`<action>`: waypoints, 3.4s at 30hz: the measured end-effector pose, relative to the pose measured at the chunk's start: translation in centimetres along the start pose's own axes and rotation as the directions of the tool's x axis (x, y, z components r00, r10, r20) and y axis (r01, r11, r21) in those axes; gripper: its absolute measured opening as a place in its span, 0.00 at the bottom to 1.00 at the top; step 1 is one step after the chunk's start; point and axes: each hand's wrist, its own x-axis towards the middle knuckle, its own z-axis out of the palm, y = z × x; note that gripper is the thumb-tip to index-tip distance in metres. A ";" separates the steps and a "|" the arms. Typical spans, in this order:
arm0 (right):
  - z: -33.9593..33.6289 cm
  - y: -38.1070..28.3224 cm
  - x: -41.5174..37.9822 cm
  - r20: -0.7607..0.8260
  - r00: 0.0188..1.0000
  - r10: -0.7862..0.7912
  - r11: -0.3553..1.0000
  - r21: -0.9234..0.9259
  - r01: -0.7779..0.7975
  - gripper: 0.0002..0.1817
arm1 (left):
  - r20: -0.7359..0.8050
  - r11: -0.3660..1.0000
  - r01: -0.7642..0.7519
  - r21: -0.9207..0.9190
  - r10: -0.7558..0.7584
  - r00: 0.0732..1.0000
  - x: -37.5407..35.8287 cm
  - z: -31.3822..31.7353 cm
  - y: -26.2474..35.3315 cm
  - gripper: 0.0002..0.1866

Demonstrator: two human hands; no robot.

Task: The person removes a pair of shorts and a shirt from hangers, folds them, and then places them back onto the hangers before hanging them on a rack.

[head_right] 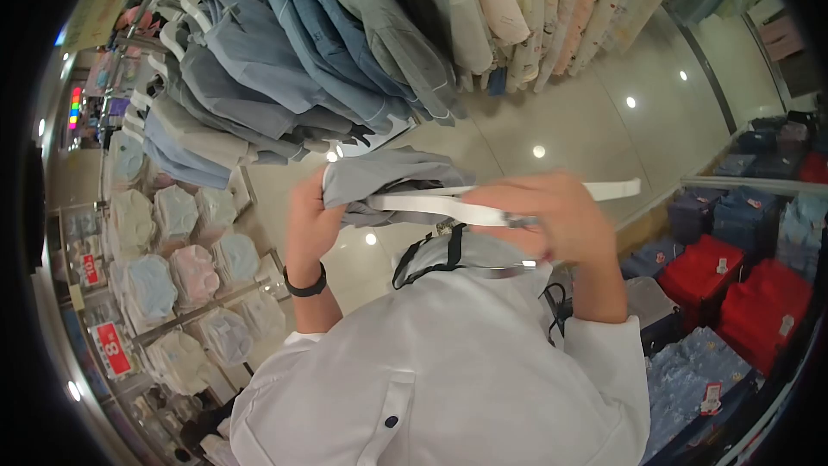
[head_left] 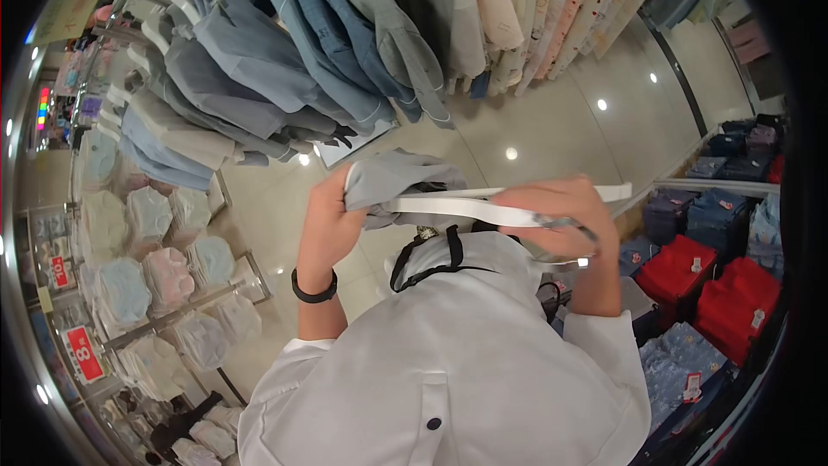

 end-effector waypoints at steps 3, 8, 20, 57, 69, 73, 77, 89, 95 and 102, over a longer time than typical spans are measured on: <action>0.1 -1.3 1.3 -0.055 0.997 0.061 0.998 -0.001 -0.061 0.15 | 0.060 0.956 -0.170 0.239 0.161 0.985 0.2 0.4 0.4 0.11; 0.9 -2.1 2.6 -0.112 0.992 -0.059 0.998 -0.013 0.057 0.17 | -0.011 0.917 -0.296 0.269 0.310 0.951 -0.3 1.0 2.0 0.12; 2.6 -4.3 5.8 -0.051 0.984 0.169 0.984 0.064 -0.165 0.19 | -0.060 0.970 -0.147 0.192 0.161 0.985 -0.4 2.0 3.9 0.12; 11.4 5.9 2.1 -0.229 0.841 0.489 0.855 -0.066 -0.515 0.34 | -0.390 0.860 -0.291 -0.418 0.119 0.913 0.1 2.8 3.5 0.24; 3.1 5.8 2.9 -0.294 0.805 0.516 0.854 0.104 -0.510 0.21 | -0.307 0.951 -0.196 -0.237 0.118 0.944 -2.8 -1.2 -5.0 0.25; -0.7 3.2 3.4 -0.377 0.859 0.348 0.931 0.030 -0.364 0.17 | -0.057 0.963 -0.103 -0.250 0.091 0.994 -3.3 -1.4 -6.5 0.25; -1.9 0.8 3.8 -0.413 0.815 0.406 0.909 0.093 -0.406 0.17 | -0.041 0.985 -0.166 -0.045 0.165 0.986 -2.8 -0.4 -6.7 0.21; -4.1 -1.9 5.6 -0.329 0.913 0.242 0.921 0.374 -0.110 0.20 | -0.085 0.668 -0.071 -0.741 0.012 0.996 -2.7 2.8 -7.3 0.29; -1.8 -0.7 4.5 -0.251 0.879 0.405 0.812 0.540 -0.220 0.18 | -0.204 0.487 -0.160 -0.858 -0.037 0.978 -1.4 3.3 -6.1 0.34; -2.5 -0.5 3.6 -0.574 0.658 0.487 0.715 0.695 0.077 0.19 | -0.116 0.831 -0.173 -0.528 0.130 0.985 -0.7 0.8 -4.9 0.28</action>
